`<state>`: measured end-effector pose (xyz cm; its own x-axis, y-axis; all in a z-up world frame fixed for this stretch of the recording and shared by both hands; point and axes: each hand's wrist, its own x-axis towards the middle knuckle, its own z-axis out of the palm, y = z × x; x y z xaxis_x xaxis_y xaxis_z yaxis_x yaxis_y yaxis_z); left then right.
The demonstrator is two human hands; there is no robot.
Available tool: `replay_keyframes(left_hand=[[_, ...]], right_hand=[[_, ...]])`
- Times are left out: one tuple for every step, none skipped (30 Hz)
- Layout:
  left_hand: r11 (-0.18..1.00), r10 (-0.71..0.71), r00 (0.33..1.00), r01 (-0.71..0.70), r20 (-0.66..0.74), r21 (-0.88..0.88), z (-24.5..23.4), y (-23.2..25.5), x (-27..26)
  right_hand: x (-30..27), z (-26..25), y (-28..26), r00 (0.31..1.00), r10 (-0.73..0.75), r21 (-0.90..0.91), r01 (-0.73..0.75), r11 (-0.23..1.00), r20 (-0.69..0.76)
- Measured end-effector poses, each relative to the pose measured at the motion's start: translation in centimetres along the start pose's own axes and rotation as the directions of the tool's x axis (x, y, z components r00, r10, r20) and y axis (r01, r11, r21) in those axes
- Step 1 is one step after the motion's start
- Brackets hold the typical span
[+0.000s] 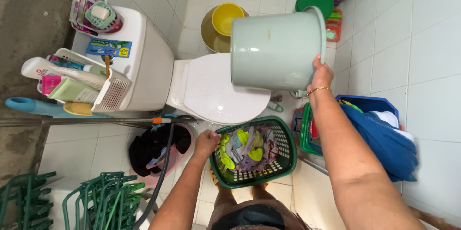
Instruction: The person washes a blue garment by hand in a bucket of soapy water. They rinse the bucket, add fresh water, submerge the garment, agitate it, and then wring it out before placing it on a hanger.
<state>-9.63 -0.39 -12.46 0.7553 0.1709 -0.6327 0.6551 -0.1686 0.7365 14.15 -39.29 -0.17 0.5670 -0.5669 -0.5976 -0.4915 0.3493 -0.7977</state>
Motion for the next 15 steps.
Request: replay_keyframes(left_hand=[[1.0,0.01,1.0,-0.01,-0.001,0.014,0.0,-0.1,0.0],[1.0,0.006,1.0,-0.006,0.005,0.001,-0.1,-0.3,0.0],[1.0,0.002,1.0,-0.002,0.013,-0.012,0.0,-0.4,0.0],[1.0,-0.002,1.0,0.003,0.021,-0.026,0.0,-0.6,-0.1],[1.0,-0.028,0.999,0.028,0.023,-0.012,0.0,-0.8,-0.2],[0.999,-0.054,0.998,0.054,0.025,0.001,-0.1,-0.9,-0.2],[0.997,-0.08,0.996,0.079,0.025,0.014,-0.1,-1.0,-0.3],[0.997,-0.077,0.997,0.076,0.027,0.003,-0.1,-1.2,-0.4],[0.997,-0.071,0.997,0.072,0.027,-0.008,-0.1,-1.2,-0.3],[0.998,-0.066,0.997,0.067,0.027,-0.02,-0.1,-1.3,-0.3],[0.998,-0.053,0.998,0.053,0.022,-0.014,-0.1,-1.4,-0.3],[0.999,-0.039,0.999,0.04,0.017,-0.009,-0.1,-1.5,-0.2],[1.0,-0.023,1.0,0.023,0.012,-0.005,-0.1,-1.5,0.0],[0.999,-0.02,1.0,0.02,0.017,-0.026,-0.1,-1.4,0.2],[0.999,-0.018,1.0,0.019,0.021,-0.049,-0.1,-1.5,0.2]], right_hand=[[0.4,-0.1,0.1,0.998,-0.06,0.064,0.058,0.996,0.036],[1.0,-0.1,0.1,0.99,-0.122,0.129,0.113,0.985,0.068],[1.8,-0.3,0.0,0.978,-0.187,0.195,0.166,0.967,0.095],[2.5,-0.5,0.0,0.977,-0.192,0.216,0.168,0.962,0.093],[3.2,-0.7,0.0,0.976,-0.196,0.237,0.171,0.956,0.091],[3.9,-1.0,0.0,0.976,-0.201,0.258,0.173,0.951,0.088],[4.4,-1.2,-0.1,0.979,-0.179,0.265,0.147,0.953,0.102],[4.9,-1.5,-0.2,0.981,-0.157,0.271,0.121,0.955,0.115],[5.2,-1.7,-0.4,0.982,-0.135,0.279,0.094,0.956,0.131],[5.5,-1.9,-0.7,0.967,-0.168,0.328,0.098,0.939,0.192],[5.6,-2.2,-1.1,0.947,-0.203,0.376,0.098,0.922,0.251],[5.6,-2.3,-1.3,0.921,-0.239,0.422,0.093,0.902,0.307],[5.6,-2.2,-1.7,0.916,-0.23,0.443,0.065,0.894,0.33],[5.6,-2.2,-2.3,0.909,-0.222,0.463,0.037,0.886,0.353],[5.4,-2.2,-2.7,0.901,-0.213,0.48,0.007,0.877,0.377]])
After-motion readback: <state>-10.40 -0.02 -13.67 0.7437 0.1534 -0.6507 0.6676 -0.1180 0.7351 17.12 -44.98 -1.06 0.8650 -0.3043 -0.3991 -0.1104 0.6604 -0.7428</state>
